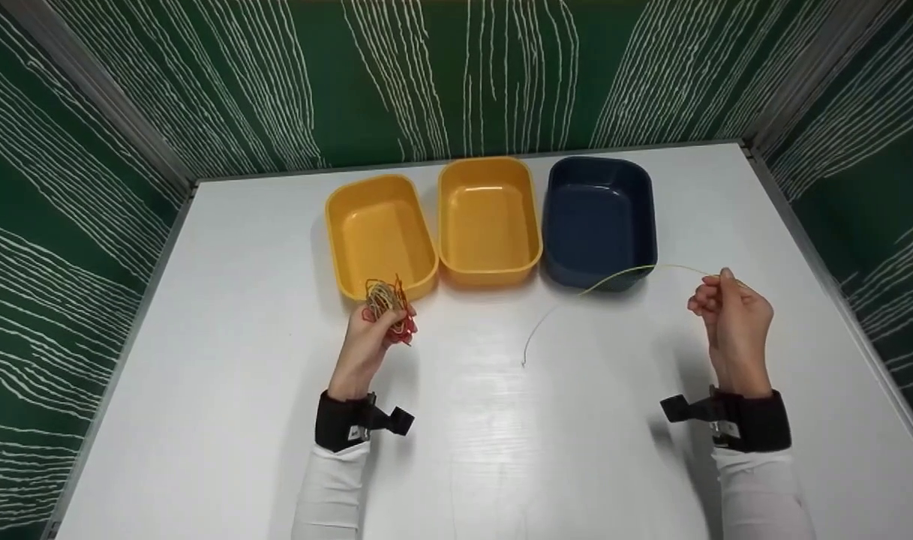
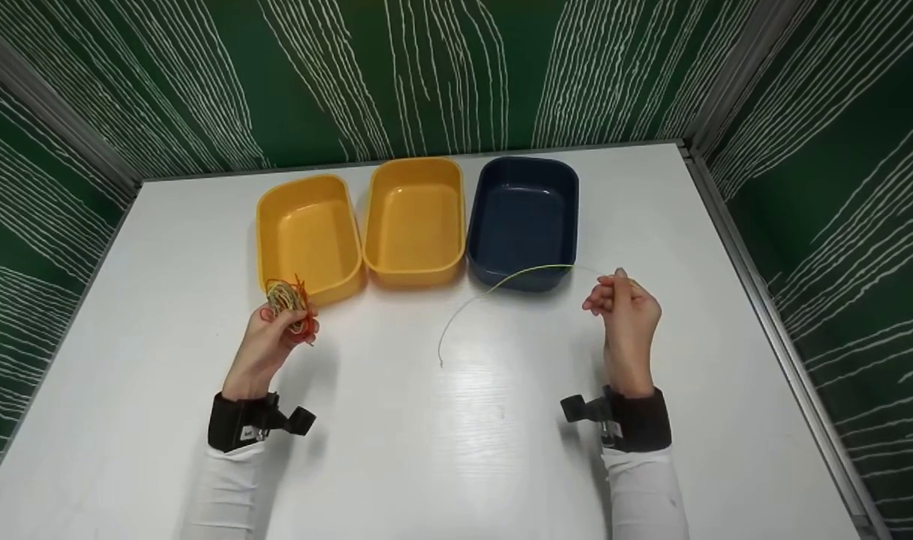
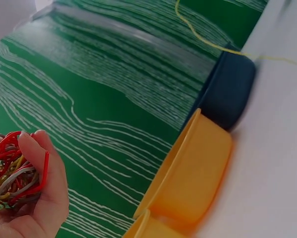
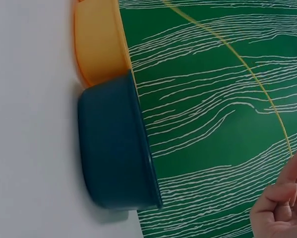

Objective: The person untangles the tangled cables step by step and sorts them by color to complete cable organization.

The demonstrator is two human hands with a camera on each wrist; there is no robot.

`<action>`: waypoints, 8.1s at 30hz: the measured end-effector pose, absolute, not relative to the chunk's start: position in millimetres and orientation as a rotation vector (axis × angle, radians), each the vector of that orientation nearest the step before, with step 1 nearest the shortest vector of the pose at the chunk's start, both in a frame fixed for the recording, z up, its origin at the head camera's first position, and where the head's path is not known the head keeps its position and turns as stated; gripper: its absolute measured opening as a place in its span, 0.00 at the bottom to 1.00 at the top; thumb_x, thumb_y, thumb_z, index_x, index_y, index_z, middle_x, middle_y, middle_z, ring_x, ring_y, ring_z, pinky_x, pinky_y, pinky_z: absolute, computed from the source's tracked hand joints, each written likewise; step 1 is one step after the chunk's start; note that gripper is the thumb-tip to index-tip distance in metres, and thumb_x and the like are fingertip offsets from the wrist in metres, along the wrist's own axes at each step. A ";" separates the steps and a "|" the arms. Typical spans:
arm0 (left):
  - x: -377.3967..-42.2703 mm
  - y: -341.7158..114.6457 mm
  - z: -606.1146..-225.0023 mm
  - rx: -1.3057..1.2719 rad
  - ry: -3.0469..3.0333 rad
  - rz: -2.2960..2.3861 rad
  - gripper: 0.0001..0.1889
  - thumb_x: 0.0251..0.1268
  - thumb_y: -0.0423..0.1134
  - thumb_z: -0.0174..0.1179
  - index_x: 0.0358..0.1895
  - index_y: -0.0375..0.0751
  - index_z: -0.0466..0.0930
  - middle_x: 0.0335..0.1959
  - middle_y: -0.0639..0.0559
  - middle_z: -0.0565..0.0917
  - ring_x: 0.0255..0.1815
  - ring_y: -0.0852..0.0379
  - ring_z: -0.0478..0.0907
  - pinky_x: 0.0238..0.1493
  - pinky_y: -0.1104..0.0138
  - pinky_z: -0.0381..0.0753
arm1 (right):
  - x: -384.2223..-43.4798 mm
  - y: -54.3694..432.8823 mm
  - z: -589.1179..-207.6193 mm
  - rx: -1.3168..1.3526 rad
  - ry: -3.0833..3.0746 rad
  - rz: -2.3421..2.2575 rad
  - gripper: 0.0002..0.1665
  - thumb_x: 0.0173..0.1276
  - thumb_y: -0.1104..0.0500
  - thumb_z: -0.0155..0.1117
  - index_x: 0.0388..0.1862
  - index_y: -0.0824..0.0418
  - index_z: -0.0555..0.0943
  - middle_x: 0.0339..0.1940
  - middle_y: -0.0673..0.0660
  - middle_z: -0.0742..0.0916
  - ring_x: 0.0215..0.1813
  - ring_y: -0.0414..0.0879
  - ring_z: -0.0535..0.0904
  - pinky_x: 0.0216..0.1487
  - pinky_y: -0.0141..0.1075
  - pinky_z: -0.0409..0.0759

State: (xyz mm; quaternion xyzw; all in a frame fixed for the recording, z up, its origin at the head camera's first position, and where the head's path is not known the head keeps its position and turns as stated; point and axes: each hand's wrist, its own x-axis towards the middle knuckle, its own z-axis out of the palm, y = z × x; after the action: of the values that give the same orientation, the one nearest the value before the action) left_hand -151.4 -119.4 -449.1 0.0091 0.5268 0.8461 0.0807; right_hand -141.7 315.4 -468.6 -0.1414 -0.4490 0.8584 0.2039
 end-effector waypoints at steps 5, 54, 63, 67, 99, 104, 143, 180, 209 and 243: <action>-150.7 -118.2 -449.0 0.030 1.605 2.508 0.08 0.57 0.21 0.45 0.39 0.30 0.69 0.25 0.46 0.78 0.21 0.57 0.75 0.20 0.72 0.75 | -136.7 293.9 -431.6 -0.310 -1.179 2.464 0.15 0.61 0.63 0.58 0.26 0.78 0.75 0.16 0.62 0.79 0.17 0.48 0.76 0.22 0.32 0.77; -142.8 -110.4 -454.3 0.014 1.635 2.408 0.07 0.56 0.23 0.48 0.37 0.29 0.71 0.25 0.45 0.78 0.21 0.57 0.75 0.20 0.71 0.75 | -203.9 309.1 -367.4 0.083 -1.332 2.194 0.18 0.59 0.66 0.58 0.38 0.84 0.74 0.33 0.72 0.82 0.35 0.57 0.81 0.43 0.40 0.75; -140.7 -111.4 -456.0 0.010 1.665 2.394 0.08 0.55 0.24 0.48 0.39 0.30 0.71 0.26 0.45 0.78 0.21 0.57 0.75 0.21 0.70 0.75 | -196.4 287.6 -394.8 0.198 -1.589 2.087 0.14 0.61 0.69 0.54 0.37 0.84 0.74 0.30 0.66 0.84 0.34 0.50 0.82 0.40 0.33 0.77; -140.2 -111.7 -458.6 0.006 1.654 2.394 0.08 0.55 0.24 0.48 0.39 0.30 0.71 0.27 0.44 0.78 0.22 0.57 0.75 0.21 0.70 0.75 | -192.5 282.8 -409.3 0.219 -1.680 2.041 0.12 0.60 0.71 0.55 0.37 0.82 0.75 0.29 0.64 0.84 0.34 0.48 0.82 0.40 0.32 0.77; -138.4 -107.0 -465.2 0.010 1.577 2.423 0.08 0.55 0.22 0.47 0.39 0.31 0.70 0.26 0.46 0.79 0.21 0.58 0.75 0.20 0.71 0.74 | -212.9 260.1 -474.0 0.056 -2.496 1.597 0.12 0.59 0.68 0.59 0.37 0.78 0.78 0.34 0.71 0.82 0.29 0.30 0.78 0.32 0.20 0.74; -138.6 -105.6 -464.5 0.002 1.561 2.424 0.08 0.56 0.22 0.47 0.38 0.32 0.71 0.25 0.46 0.79 0.21 0.57 0.75 0.20 0.71 0.74 | -221.8 266.1 -488.1 0.042 -2.627 1.313 0.09 0.59 0.67 0.59 0.36 0.74 0.80 0.33 0.67 0.83 0.29 0.32 0.76 0.27 0.17 0.69; -139.1 -61.4 -454.9 0.134 1.516 2.375 0.05 0.56 0.31 0.57 0.33 0.35 0.72 0.23 0.46 0.78 0.21 0.58 0.75 0.21 0.70 0.75 | -151.0 170.8 -417.6 0.246 -2.297 1.777 0.09 0.57 0.71 0.60 0.36 0.76 0.80 0.33 0.67 0.83 0.37 0.39 0.79 0.39 0.26 0.74; -133.0 -36.8 -461.6 0.102 1.615 2.272 0.06 0.53 0.31 0.59 0.33 0.34 0.75 0.20 0.48 0.79 0.17 0.59 0.75 0.17 0.71 0.74 | -132.9 121.1 -463.1 0.329 -2.142 2.167 0.07 0.59 0.69 0.58 0.33 0.75 0.77 0.31 0.58 0.81 0.36 0.42 0.78 0.42 0.30 0.73; -136.3 -53.8 -450.7 0.072 1.603 2.359 0.07 0.55 0.31 0.58 0.34 0.34 0.72 0.26 0.45 0.79 0.25 0.55 0.78 0.24 0.66 0.78 | -146.0 147.7 -508.2 0.349 -1.761 2.450 0.11 0.61 0.60 0.59 0.36 0.69 0.79 0.34 0.60 0.83 0.40 0.49 0.78 0.48 0.37 0.72; -136.2 -79.7 -447.8 0.029 1.671 2.403 0.09 0.52 0.30 0.59 0.37 0.33 0.72 0.28 0.45 0.79 0.24 0.58 0.75 0.21 0.72 0.71 | -169.3 221.7 -550.9 -0.100 -1.494 2.601 0.17 0.59 0.64 0.61 0.40 0.77 0.74 0.37 0.66 0.81 0.43 0.55 0.77 0.51 0.41 0.72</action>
State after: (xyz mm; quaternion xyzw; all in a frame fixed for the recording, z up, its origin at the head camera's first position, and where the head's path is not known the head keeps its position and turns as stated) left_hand -136.2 -79.7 -447.8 0.0098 0.5674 0.8164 0.1071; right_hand -169.3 221.7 -550.9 -0.0333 -0.4965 0.8645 0.0701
